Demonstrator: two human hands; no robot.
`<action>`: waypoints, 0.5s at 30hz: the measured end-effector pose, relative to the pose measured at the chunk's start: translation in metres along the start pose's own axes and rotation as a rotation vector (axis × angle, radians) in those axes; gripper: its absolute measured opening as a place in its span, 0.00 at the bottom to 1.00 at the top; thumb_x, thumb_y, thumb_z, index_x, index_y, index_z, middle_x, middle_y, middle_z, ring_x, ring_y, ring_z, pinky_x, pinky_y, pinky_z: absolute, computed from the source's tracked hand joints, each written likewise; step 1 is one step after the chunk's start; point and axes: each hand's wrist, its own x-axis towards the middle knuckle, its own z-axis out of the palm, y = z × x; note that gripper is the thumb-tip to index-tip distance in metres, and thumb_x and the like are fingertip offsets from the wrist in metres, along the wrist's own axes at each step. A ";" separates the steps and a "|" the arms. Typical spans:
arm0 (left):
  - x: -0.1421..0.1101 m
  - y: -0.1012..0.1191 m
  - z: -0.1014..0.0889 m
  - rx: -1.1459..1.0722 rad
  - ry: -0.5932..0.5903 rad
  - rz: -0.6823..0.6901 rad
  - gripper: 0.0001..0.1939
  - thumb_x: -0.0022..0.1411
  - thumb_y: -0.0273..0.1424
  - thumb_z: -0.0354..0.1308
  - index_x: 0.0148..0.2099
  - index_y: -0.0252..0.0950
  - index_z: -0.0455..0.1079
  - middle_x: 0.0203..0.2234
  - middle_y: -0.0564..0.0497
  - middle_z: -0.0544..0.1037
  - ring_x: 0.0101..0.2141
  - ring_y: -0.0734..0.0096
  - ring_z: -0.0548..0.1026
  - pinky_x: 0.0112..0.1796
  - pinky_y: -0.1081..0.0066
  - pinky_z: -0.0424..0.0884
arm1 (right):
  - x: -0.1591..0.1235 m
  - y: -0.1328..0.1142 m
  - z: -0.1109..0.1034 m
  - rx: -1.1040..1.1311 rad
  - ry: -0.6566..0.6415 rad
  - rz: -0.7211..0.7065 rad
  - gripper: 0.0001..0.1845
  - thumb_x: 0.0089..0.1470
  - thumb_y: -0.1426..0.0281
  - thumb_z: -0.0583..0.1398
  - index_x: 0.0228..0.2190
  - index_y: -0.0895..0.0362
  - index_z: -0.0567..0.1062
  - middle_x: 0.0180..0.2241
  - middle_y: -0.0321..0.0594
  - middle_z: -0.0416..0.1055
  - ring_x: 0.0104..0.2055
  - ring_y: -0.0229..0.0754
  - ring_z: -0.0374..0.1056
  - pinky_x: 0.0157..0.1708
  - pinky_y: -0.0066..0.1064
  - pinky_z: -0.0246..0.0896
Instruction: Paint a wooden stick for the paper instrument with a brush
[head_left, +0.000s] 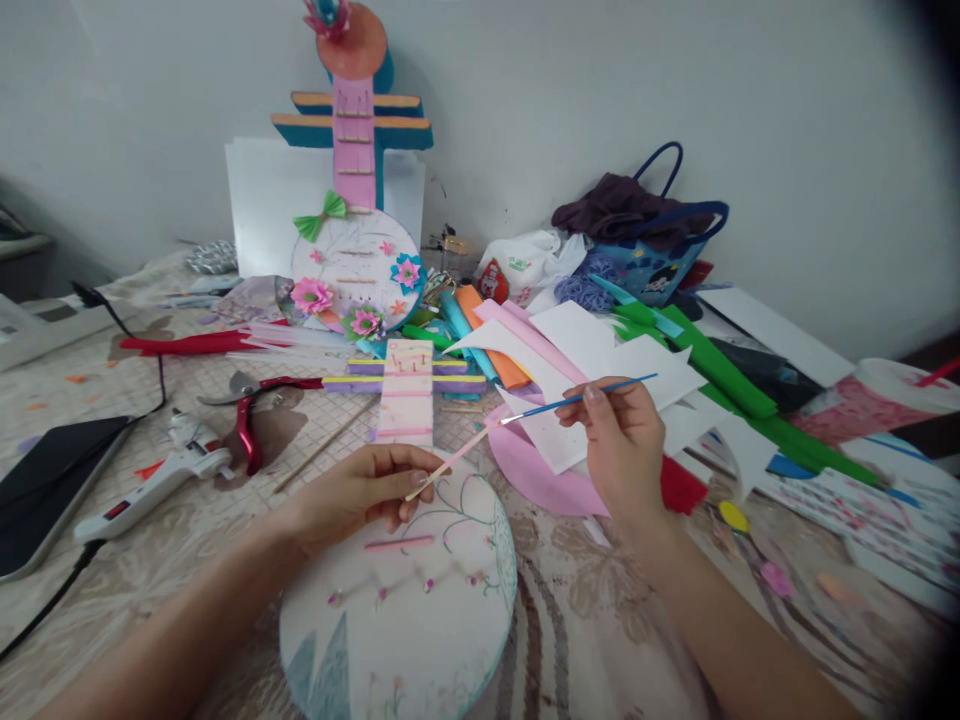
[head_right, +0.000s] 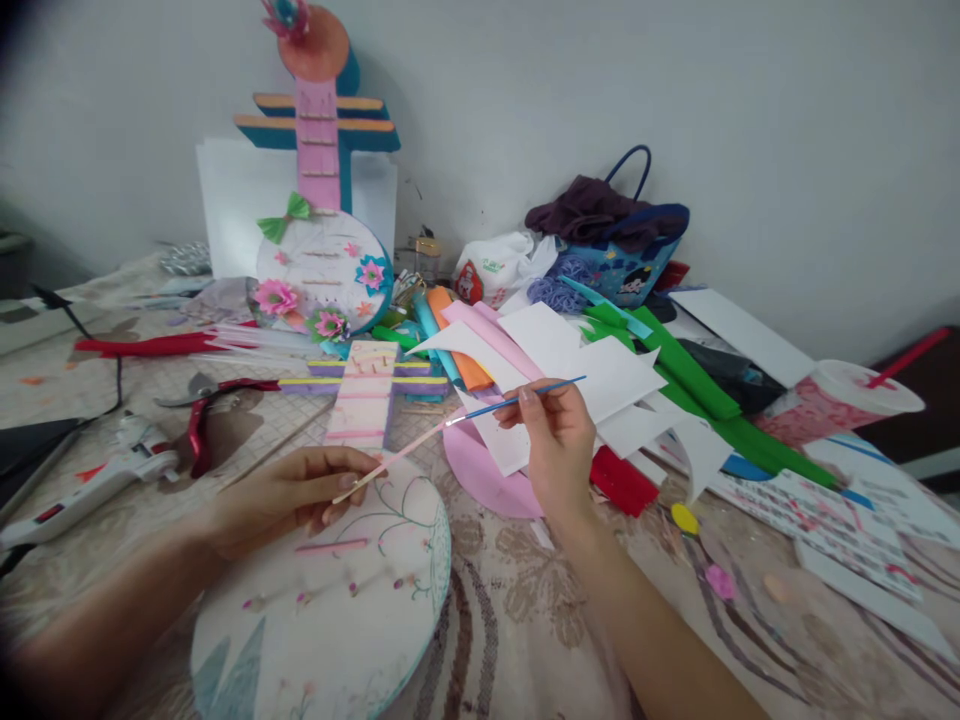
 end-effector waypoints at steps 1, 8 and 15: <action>0.000 0.000 0.000 -0.003 -0.001 -0.001 0.12 0.54 0.33 0.61 0.41 0.34 0.72 0.24 0.55 0.70 0.19 0.87 0.64 0.18 0.83 0.57 | 0.000 0.000 0.000 -0.002 0.007 -0.007 0.06 0.53 0.67 0.60 0.32 0.56 0.69 0.27 0.36 0.72 0.26 0.36 0.69 0.26 0.29 0.65; 0.001 0.000 0.000 -0.020 0.005 -0.001 0.13 0.54 0.33 0.61 0.41 0.34 0.72 0.23 0.56 0.69 0.19 0.87 0.64 0.18 0.84 0.58 | 0.000 -0.005 0.001 0.036 0.032 0.001 0.05 0.53 0.68 0.60 0.32 0.56 0.68 0.30 0.37 0.72 0.27 0.36 0.69 0.28 0.31 0.66; 0.001 -0.002 -0.001 -0.033 -0.007 0.004 0.12 0.54 0.33 0.62 0.41 0.34 0.72 0.24 0.56 0.69 0.19 0.87 0.64 0.18 0.83 0.58 | -0.007 -0.005 0.007 0.206 -0.102 0.137 0.04 0.53 0.68 0.60 0.31 0.54 0.68 0.29 0.34 0.72 0.26 0.34 0.69 0.27 0.29 0.64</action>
